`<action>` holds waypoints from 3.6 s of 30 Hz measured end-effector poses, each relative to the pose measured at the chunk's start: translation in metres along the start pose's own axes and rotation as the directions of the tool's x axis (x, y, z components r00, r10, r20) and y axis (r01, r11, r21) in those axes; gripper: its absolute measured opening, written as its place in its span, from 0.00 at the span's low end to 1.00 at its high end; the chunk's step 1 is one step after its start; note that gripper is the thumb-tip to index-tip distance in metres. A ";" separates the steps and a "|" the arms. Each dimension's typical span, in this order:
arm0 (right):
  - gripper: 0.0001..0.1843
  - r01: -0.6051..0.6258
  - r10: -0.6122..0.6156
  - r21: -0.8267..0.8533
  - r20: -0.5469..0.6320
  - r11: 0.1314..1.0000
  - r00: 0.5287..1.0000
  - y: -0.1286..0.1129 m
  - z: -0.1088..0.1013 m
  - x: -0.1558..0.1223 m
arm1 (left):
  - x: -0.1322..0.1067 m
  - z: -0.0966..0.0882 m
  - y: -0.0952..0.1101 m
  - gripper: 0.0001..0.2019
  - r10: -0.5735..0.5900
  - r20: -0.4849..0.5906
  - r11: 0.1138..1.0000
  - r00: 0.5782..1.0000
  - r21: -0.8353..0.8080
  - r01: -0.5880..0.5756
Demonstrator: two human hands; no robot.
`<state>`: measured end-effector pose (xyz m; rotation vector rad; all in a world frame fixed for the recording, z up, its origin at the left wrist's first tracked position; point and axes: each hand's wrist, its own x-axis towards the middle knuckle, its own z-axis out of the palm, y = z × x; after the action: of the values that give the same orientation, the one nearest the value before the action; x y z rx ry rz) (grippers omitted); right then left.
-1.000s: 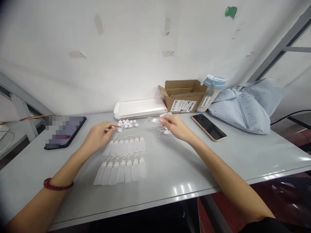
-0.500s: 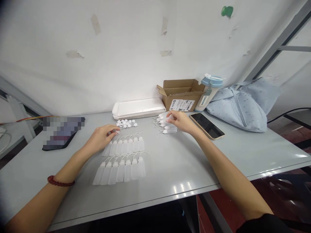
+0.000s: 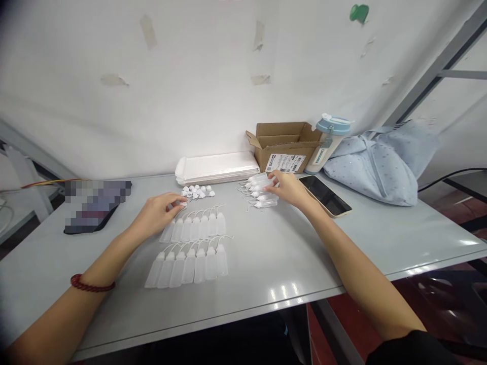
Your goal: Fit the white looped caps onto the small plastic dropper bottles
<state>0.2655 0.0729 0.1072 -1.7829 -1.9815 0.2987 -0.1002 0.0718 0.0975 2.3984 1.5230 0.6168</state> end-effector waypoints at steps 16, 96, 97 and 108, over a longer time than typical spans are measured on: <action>0.09 0.163 -0.242 -0.244 -0.340 0.956 0.909 -0.038 0.007 -0.017 | -0.007 -0.008 0.033 0.09 -0.092 -0.297 0.989 0.950 -0.140 0.052; 0.09 0.015 -0.370 0.871 0.193 0.491 0.909 -0.106 0.021 -0.065 | -0.025 0.000 0.088 0.08 -0.110 0.238 0.378 0.965 -0.888 0.262; 0.09 0.004 -0.369 0.879 0.196 0.477 0.909 -0.106 0.022 -0.065 | -0.026 0.000 0.088 0.08 -0.109 0.243 0.373 0.964 -0.889 0.266; 0.08 0.030 -0.388 0.878 0.180 0.478 0.904 -0.106 0.018 -0.065 | -0.026 -0.002 0.086 0.13 0.006 0.427 0.379 0.904 -0.838 0.393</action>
<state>0.1677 -0.0027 0.1272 -0.8164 -1.7052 1.3589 -0.0413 0.0110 0.1285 1.3040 0.8663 0.6554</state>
